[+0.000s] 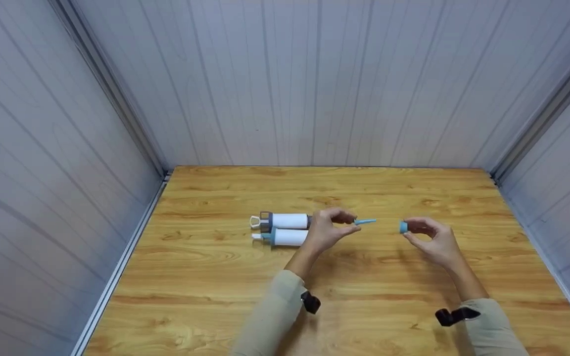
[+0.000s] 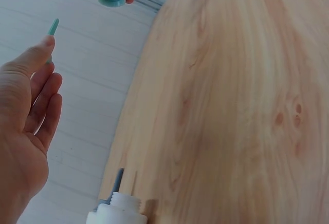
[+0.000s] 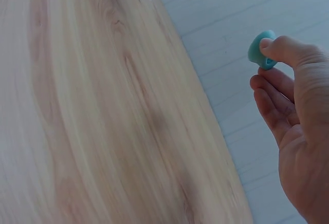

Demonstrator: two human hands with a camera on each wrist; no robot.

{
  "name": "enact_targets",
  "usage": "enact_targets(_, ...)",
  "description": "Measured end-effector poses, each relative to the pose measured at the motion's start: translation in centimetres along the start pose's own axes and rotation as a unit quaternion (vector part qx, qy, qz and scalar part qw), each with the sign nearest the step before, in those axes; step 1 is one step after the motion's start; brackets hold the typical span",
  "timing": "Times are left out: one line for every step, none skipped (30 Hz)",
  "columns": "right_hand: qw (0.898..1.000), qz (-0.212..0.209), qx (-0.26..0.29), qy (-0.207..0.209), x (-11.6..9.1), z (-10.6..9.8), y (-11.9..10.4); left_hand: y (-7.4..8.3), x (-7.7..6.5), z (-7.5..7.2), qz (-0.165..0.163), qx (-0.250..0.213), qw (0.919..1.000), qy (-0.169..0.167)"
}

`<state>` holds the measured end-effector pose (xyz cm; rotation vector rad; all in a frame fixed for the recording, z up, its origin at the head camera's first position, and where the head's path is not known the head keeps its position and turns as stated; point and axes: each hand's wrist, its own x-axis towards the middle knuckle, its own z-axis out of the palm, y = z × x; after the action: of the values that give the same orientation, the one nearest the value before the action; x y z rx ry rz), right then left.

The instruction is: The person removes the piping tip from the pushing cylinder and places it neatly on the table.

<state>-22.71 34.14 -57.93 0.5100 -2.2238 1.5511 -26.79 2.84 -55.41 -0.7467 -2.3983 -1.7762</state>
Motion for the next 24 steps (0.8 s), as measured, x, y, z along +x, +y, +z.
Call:
enact_targets(1.0,0.003,-0.003,-0.001,-0.1,0.0,0.1,-0.2,-0.1,0.1,-0.003,0.002,1.0,-0.002)
enact_targets(1.0,0.006,-0.005,-0.001,-0.1,0.0,0.2,-0.3,-0.1,0.2,-0.005,0.004,1.0,-0.004)
enact_targets(1.0,0.009,-0.006,-0.003,-0.2,0.0,0.3,-0.5,-0.2,0.3,-0.009,0.008,0.9999,-0.007)
enact_targets(1.0,0.011,-0.008,-0.004,-0.3,-0.1,0.4,-0.6,-0.3,0.4,-0.013,0.013,0.9998,-0.009)
enact_targets(1.0,0.013,-0.007,-0.005,-0.4,-0.1,0.5,-0.7,-0.3,0.5,-0.015,0.017,0.9997,-0.012)
enact_targets(1.0,0.015,-0.008,-0.007,-0.4,-0.1,0.5,-0.9,-0.4,0.6,-0.018,0.023,0.9995,-0.014)
enact_targets(1.0,0.016,-0.009,-0.008,-0.5,-0.1,0.6,-1.0,-0.4,0.7,-0.019,0.029,0.9993,-0.016)
enact_targets(1.0,0.016,-0.008,-0.008,-0.5,-0.1,0.7,-1.2,-0.4,0.9,-0.02,0.036,0.999,-0.017)
enact_targets(1.0,0.016,-0.01,-0.01,-0.6,-0.2,0.8,-1.3,-0.4,1.0,-0.021,0.042,0.9987,-0.018)
enact_targets(1.0,0.016,-0.011,-0.011,-0.6,-0.2,0.8,-1.5,-0.5,1.1,-0.023,0.049,0.9984,-0.018)
enact_targets(1.0,0.017,-0.012,-0.012,-0.6,-0.2,0.9,-1.6,-0.5,1.2,-0.023,0.054,0.9981,-0.019)
enact_targets(1.0,0.018,-0.015,-0.013,-0.7,-0.3,0.9,-1.7,-0.5,1.3,-0.022,0.063,0.9976,-0.019)
enact_targets(1.0,0.019,-0.018,-0.015,-0.7,-0.3,1.0,-1.8,-0.4,1.5,-0.021,0.066,0.9974,-0.019)
enact_targets(0.999,0.023,-0.02,-0.016,-0.8,-0.4,1.0,-2.0,-0.4,1.6,-0.019,0.066,0.9975,-0.02)
enact_targets(0.999,0.028,-0.024,-0.019,-0.9,-0.4,1.1,-2.1,-0.4,1.7,-0.019,0.064,0.9976,-0.02)
enact_targets(0.999,0.033,-0.027,-0.021,-1.0,-0.5,1.1,-2.2,-0.3,1.9,-0.017,0.063,0.9976,-0.021)
enact_targets(0.998,0.039,-0.031,-0.024,-1.0,-0.6,1.2,-2.3,-0.3,2.0,-0.015,0.06,0.9979,-0.023)
enact_targets(0.998,0.045,-0.037,-0.029,-1.1,-0.7,1.2,-2.4,-0.3,2.2,-0.014,0.054,0.9982,-0.024)
enact_targets(0.997,0.051,-0.041,-0.033,-1.2,-0.8,1.2,-2.6,-0.2,2.3,-0.013,0.048,0.9985,-0.025)
enact_targets(0.997,0.057,-0.046,-0.036,-1.3,-1.0,1.3,-2.7,-0.2,2.5,-0.012,0.044,0.9986,-0.027)
enact_targets(0.996,0.062,-0.053,-0.04,-1.3,-1.1,1.3,-2.9,-0.1,2.6,-0.01,0.043,0.9986,-0.029)
enact_targets(0.995,0.065,-0.058,-0.044,-1.4,-1.2,1.4,-3.1,-0.1,2.7,-0.008,0.042,0.9986,-0.03)
enact_targets(0.994,0.069,-0.065,-0.047,-1.4,-1.3,1.5,-3.8,0.0,3.0,-0.002,0.047,0.9985,-0.027)
enact_targets(0.993,0.073,-0.071,-0.051,-1.5,-1.4,1.6,-4.1,0.1,3.1,-0.001,0.049,0.9984,-0.029)
